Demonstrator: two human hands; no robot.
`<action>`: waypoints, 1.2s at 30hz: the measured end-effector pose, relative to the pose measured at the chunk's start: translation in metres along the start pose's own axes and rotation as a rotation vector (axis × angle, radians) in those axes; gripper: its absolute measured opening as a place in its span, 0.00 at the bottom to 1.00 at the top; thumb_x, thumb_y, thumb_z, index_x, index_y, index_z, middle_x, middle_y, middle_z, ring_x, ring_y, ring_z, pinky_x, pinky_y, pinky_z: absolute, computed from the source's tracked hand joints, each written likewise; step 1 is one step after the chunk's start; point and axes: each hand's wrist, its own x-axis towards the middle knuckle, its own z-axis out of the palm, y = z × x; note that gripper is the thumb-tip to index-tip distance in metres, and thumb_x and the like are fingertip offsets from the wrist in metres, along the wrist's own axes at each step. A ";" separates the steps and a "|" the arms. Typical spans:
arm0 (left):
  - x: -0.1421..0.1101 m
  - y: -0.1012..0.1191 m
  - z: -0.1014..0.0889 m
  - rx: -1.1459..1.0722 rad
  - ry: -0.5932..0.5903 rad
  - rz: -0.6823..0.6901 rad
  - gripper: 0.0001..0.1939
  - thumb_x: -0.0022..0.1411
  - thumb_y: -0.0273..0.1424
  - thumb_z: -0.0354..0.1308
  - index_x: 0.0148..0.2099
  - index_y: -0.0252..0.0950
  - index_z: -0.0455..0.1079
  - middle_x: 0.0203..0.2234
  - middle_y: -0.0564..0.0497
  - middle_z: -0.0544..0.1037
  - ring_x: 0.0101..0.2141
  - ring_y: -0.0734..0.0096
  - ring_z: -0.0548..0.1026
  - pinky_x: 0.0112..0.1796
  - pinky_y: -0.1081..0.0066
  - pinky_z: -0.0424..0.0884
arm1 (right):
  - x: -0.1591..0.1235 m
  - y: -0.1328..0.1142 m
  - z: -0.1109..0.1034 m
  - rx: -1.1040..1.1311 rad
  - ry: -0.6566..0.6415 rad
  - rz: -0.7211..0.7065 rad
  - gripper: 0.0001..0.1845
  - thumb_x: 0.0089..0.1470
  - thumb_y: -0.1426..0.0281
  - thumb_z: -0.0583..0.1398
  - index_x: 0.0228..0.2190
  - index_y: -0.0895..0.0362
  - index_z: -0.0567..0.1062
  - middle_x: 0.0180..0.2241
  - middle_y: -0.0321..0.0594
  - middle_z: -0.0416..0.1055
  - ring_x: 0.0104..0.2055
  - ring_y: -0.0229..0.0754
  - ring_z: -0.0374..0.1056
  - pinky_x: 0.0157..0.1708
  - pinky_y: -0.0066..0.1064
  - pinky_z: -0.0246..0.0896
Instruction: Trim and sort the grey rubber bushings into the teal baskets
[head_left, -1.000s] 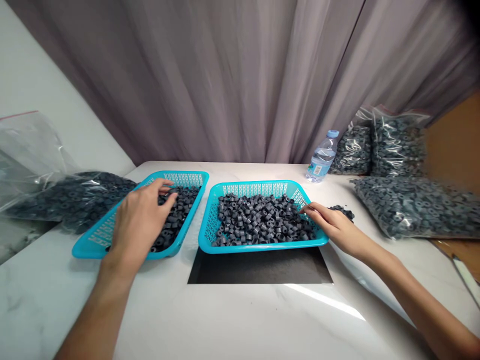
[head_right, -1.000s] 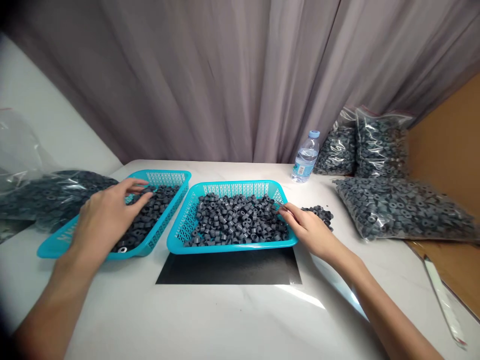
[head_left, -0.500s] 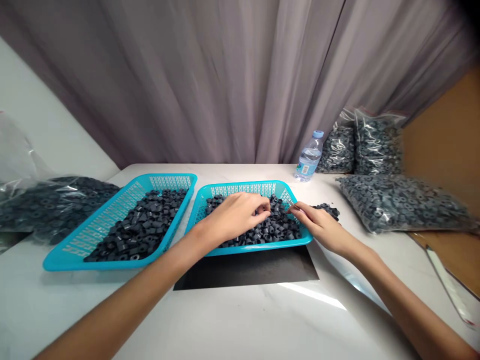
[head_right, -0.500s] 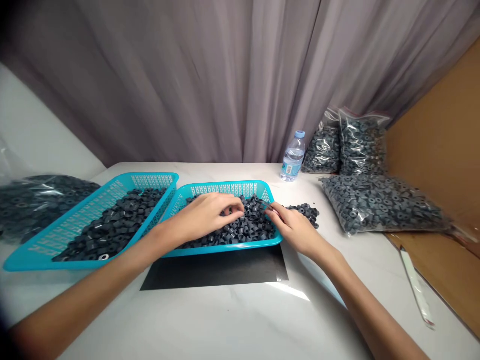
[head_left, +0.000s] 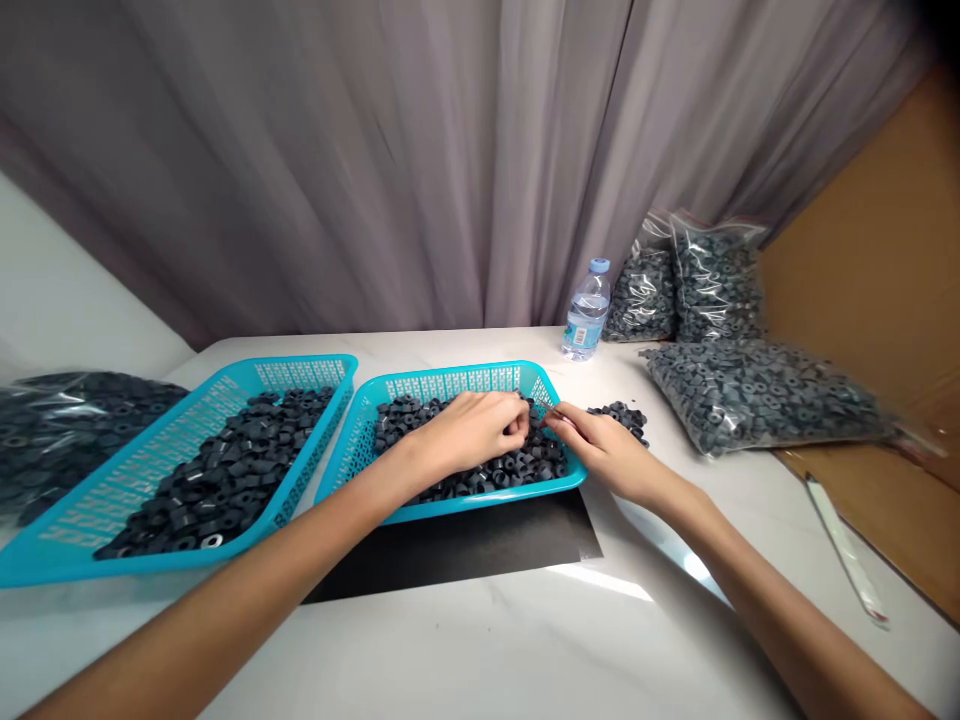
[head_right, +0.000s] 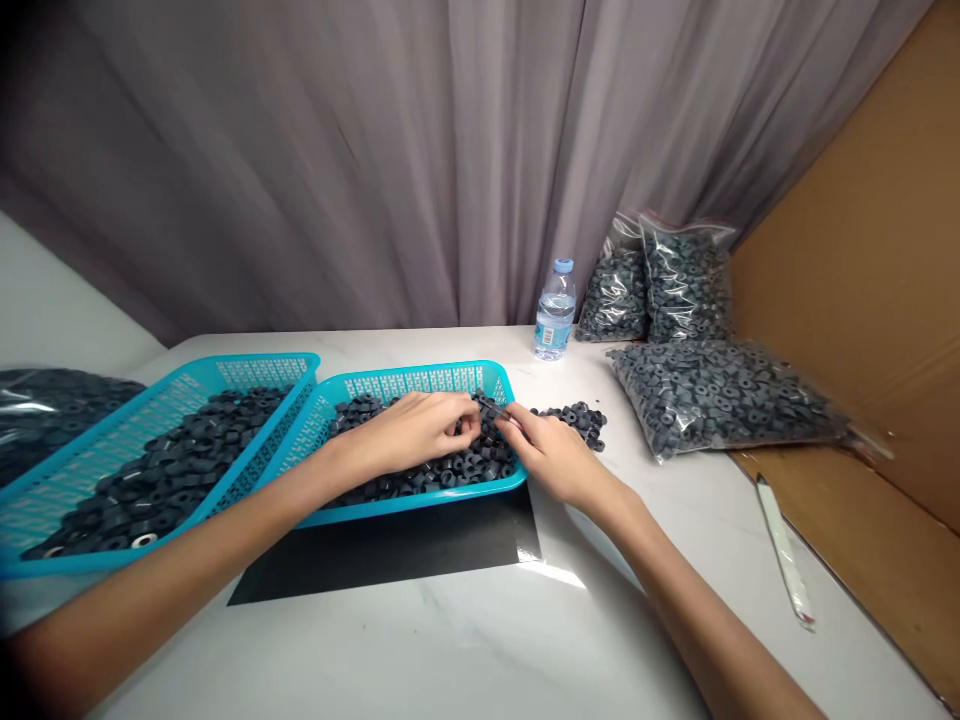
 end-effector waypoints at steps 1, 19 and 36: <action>0.000 -0.001 -0.002 -0.036 0.017 -0.009 0.05 0.63 0.28 0.55 0.35 0.37 0.71 0.31 0.50 0.77 0.32 0.65 0.74 0.36 0.66 0.65 | 0.000 0.000 0.000 -0.001 -0.003 0.002 0.19 0.69 0.56 0.47 0.41 0.50 0.73 0.33 0.39 0.78 0.34 0.48 0.73 0.36 0.33 0.61; -0.048 0.006 0.002 -0.743 0.131 -0.250 0.11 0.65 0.38 0.62 0.43 0.35 0.77 0.37 0.48 0.83 0.42 0.63 0.82 0.51 0.62 0.75 | 0.000 -0.002 -0.002 -0.011 -0.018 0.017 0.18 0.69 0.56 0.46 0.39 0.50 0.70 0.33 0.39 0.77 0.34 0.49 0.73 0.37 0.35 0.61; -0.070 0.011 0.005 -0.785 0.123 -0.189 0.13 0.59 0.37 0.69 0.44 0.37 0.79 0.40 0.49 0.82 0.43 0.65 0.81 0.50 0.65 0.76 | -0.002 -0.001 -0.001 -0.001 0.004 0.009 0.19 0.68 0.57 0.48 0.41 0.50 0.74 0.31 0.39 0.78 0.35 0.50 0.74 0.38 0.35 0.63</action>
